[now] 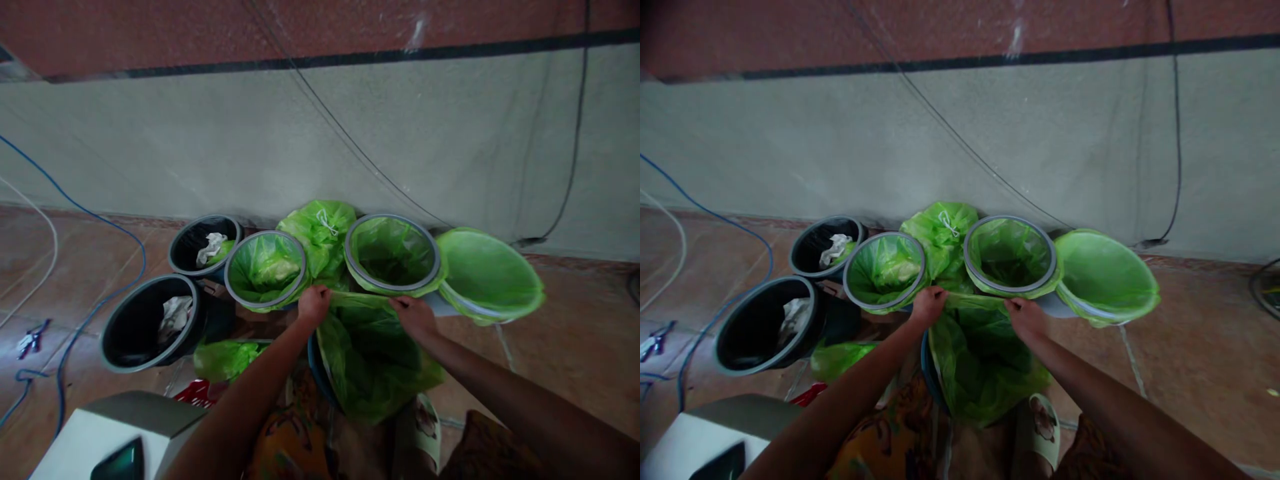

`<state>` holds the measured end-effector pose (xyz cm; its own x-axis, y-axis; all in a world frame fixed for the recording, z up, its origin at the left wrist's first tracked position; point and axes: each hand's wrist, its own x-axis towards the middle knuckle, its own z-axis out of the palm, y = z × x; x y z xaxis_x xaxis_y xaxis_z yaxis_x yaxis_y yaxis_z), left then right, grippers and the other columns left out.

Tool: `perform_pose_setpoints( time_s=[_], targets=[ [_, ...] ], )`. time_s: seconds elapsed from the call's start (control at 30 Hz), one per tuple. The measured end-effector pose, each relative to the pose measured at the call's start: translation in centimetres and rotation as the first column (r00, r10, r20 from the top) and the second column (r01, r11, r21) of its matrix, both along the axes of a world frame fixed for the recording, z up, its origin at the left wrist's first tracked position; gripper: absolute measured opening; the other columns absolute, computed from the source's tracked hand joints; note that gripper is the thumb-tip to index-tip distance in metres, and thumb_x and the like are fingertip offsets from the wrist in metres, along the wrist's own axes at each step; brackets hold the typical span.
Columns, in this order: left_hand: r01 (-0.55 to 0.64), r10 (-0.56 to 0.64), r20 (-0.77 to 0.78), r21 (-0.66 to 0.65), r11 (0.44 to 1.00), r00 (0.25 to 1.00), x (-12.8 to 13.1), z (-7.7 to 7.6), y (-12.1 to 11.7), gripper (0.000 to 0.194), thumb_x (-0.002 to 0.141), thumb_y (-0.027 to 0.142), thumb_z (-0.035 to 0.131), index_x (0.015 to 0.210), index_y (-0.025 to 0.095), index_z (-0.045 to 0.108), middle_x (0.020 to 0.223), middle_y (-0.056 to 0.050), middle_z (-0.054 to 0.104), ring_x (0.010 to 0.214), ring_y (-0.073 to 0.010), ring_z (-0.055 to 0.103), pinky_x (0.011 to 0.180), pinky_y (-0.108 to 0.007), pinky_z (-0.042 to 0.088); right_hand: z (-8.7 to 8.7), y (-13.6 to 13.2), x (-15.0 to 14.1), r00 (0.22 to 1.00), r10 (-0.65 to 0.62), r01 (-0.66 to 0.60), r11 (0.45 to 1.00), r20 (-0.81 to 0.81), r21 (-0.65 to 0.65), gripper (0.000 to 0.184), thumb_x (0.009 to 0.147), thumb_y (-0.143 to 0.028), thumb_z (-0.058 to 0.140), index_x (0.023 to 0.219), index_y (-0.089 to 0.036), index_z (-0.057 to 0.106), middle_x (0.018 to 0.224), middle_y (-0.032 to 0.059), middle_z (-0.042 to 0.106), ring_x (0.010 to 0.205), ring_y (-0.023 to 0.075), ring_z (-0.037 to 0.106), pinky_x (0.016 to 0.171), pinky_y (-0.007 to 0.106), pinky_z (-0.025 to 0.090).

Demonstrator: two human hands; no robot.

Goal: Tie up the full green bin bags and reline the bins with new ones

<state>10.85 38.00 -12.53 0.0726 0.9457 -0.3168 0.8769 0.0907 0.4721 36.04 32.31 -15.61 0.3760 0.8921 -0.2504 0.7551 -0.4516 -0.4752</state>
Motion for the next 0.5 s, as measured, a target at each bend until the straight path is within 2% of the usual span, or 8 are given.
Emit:
perform_pose_setpoints(
  time_s=[0.1,0.2,0.33,0.43,0.5],
  targets=[
    [-0.009,0.005,-0.081,-0.054,0.998,0.997,0.8,-0.4,0.6,0.033,0.095,0.037,0.05,0.093,0.02,0.079,0.094,-0.008,0.077,0.085,-0.0184,0.068,0.071,-0.025,0.043,-1.1,0.3,0.4,0.997,-0.049,0.047,0.998,-0.062,-0.032,0.035,0.088,-0.045,0.055,0.09,-0.02,0.08,0.086,0.01,0.078,0.077,0.0243,0.071,0.064,0.03,0.046],
    [-0.026,0.015,-0.098,-0.113,0.993,0.995,1.0,-1.0,1.0,0.032,0.094,0.038,0.052,0.094,0.021,0.079,0.095,-0.007,0.077,0.086,-0.0179,0.068,0.07,-0.024,0.044,-2.1,0.6,0.8,0.985,-0.104,0.095,0.993,-0.136,-0.075,0.035,0.085,-0.046,0.058,0.091,-0.02,0.081,0.088,0.0103,0.079,0.079,0.0261,0.072,0.066,0.031,0.049],
    [-0.045,0.037,-0.04,-0.217,0.975,0.999,0.1,-2.2,1.5,0.027,0.09,0.035,0.059,0.088,0.019,0.08,0.082,-0.005,0.076,0.076,-0.0167,0.068,0.064,-0.024,0.043,-2.3,0.7,1.2,0.942,-0.118,0.082,0.989,-0.315,-0.125,0.028,0.082,-0.039,0.059,0.087,-0.022,0.08,0.09,0.0076,0.08,0.085,0.0253,0.073,0.072,0.032,0.053],
    [-0.008,0.023,0.066,-0.219,0.976,0.998,-1.5,-2.8,1.3,0.026,0.088,0.03,0.06,0.078,0.016,0.079,0.068,-0.004,0.071,0.07,-0.0161,0.066,0.064,-0.024,0.044,-1.8,0.3,1.8,0.883,-0.023,-0.018,0.996,-0.469,-0.084,0.029,0.082,-0.035,0.055,0.089,-0.021,0.08,0.099,0.0061,0.079,0.093,0.0239,0.073,0.085,0.034,0.054],
    [-0.004,0.032,0.134,-0.204,0.979,0.99,-2.7,-2.7,0.7,0.023,0.086,0.026,0.06,0.077,0.015,0.078,0.066,-0.003,0.07,0.07,-0.0158,0.065,0.065,-0.023,0.045,-1.3,-0.2,2.4,0.862,0.075,-0.097,0.995,-0.501,-0.018,0.03,0.083,-0.035,0.054,0.091,-0.021,0.079,0.105,0.0048,0.079,0.1,0.0235,0.071,0.094,0.036,0.052]
  ],
)
